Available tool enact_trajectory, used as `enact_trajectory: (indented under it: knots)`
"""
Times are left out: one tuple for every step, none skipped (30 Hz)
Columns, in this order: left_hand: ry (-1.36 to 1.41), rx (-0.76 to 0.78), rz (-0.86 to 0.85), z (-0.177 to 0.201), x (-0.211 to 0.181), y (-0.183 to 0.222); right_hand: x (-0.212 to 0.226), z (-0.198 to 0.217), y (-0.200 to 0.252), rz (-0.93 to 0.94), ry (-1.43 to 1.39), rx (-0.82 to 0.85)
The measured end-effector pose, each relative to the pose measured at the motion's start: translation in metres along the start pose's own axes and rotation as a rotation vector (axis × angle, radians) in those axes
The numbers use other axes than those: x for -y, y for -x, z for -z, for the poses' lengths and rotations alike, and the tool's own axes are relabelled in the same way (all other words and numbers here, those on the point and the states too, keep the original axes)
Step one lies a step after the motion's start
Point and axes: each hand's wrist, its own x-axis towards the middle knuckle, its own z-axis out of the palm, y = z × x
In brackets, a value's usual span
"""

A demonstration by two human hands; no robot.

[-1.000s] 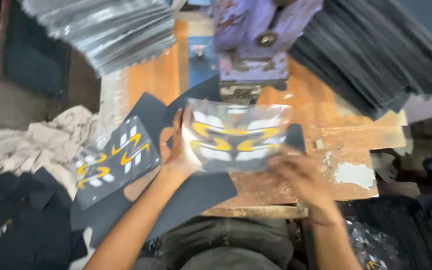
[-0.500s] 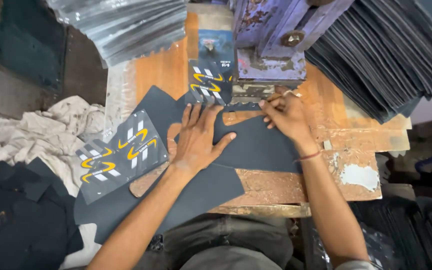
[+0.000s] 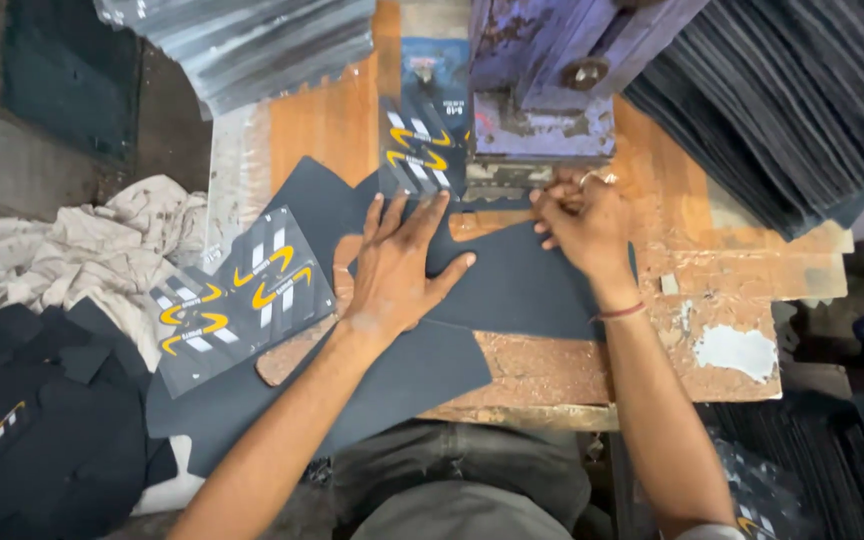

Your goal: The recorder is applying graphic stickers to cut-out shoe upper components using a manual press machine in a print shop/factory setting.

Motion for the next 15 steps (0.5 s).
enact_trajectory:
  knots:
    - [0.003, -0.007, -0.006, -0.001, 0.0, 0.002, -0.007, 0.002, -0.003, 0.001, -0.036, 0.044]
    - [0.004, -0.013, -0.02, -0.002, -0.001, 0.001, -0.013, 0.004, -0.006, 0.003, -0.075, 0.081]
    - [0.004, -0.005, -0.019, -0.002, -0.001, 0.003, -0.019, 0.003, -0.006, -0.004, -0.079, 0.079]
    - [-0.002, -0.023, -0.021, -0.003, -0.001, 0.001, -0.022, 0.004, -0.009, -0.011, -0.125, 0.086]
    - [-0.008, -0.041, -0.022, -0.002, -0.001, -0.001, -0.025, 0.005, -0.013, -0.017, -0.171, 0.094]
    - [-0.009, -0.045, -0.029, -0.003, -0.001, -0.002, -0.026, 0.007, -0.012, -0.011, -0.171, 0.089]
    - [-0.008, -0.036, -0.024, -0.003, 0.001, -0.003, -0.027, 0.008, -0.011, 0.014, -0.179, 0.105]
    - [-0.005, -0.023, -0.006, -0.004, 0.0, 0.001, -0.029, 0.008, -0.007, 0.03, -0.184, 0.131]
    - [-0.003, -0.023, -0.001, -0.004, -0.001, 0.001, -0.027, 0.008, -0.006, 0.027, -0.182, 0.135]
    - [-0.009, -0.023, -0.001, -0.002, -0.001, 0.0, -0.024, 0.006, -0.006, 0.016, -0.164, 0.109]
    - [-0.015, -0.022, 0.0, -0.001, -0.001, -0.001, -0.021, 0.005, -0.006, 0.005, -0.146, 0.083]
    - [-0.016, -0.021, 0.003, 0.0, -0.001, -0.001, -0.02, 0.005, -0.006, 0.004, -0.147, 0.086]
    - [-0.014, -0.017, -0.003, 0.0, 0.0, -0.002, -0.02, 0.004, -0.007, 0.016, -0.15, 0.078]
    - [-0.009, -0.008, -0.007, -0.001, -0.001, 0.001, -0.021, 0.004, -0.004, 0.022, -0.151, 0.07]
    - [-0.007, -0.001, 0.0, -0.001, 0.0, 0.002, -0.022, 0.004, -0.003, 0.013, -0.152, 0.074]
